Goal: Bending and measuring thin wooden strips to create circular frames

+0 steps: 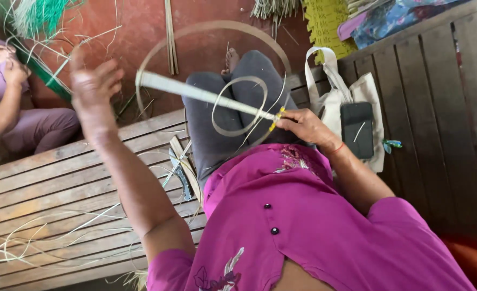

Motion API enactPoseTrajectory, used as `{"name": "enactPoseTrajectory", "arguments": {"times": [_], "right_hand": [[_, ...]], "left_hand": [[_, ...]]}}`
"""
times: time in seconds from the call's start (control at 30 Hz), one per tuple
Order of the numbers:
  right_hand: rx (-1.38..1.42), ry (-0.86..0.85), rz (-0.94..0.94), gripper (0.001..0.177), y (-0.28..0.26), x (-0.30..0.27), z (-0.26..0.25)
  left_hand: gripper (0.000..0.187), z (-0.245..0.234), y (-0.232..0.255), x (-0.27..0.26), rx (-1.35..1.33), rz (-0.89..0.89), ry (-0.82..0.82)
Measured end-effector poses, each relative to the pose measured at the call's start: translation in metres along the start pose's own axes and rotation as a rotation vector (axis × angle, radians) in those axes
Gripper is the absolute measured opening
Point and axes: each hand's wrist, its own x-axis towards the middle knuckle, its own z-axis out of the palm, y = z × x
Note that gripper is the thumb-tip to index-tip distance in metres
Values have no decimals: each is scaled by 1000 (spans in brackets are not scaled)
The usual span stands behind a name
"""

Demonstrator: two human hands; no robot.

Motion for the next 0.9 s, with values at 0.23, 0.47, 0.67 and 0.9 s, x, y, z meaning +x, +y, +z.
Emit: {"name": "enactPoseTrajectory", "arguments": {"times": [0.23, 0.47, 0.67, 0.9], "right_hand": [[237, 404, -15, 12, 23, 21, 27], [269, 520, -70, 11, -5, 44, 31], [332, 522, -173, 17, -34, 53, 48], [367, 523, -209, 17, -49, 58, 73]], "left_hand": [[50, 27, -32, -30, -490, -437, 176], [49, 130, -28, -34, -747, -475, 219], [50, 146, 44, -24, -1069, -334, 356], [57, 136, 67, -26, -1048, -208, 438]]}}
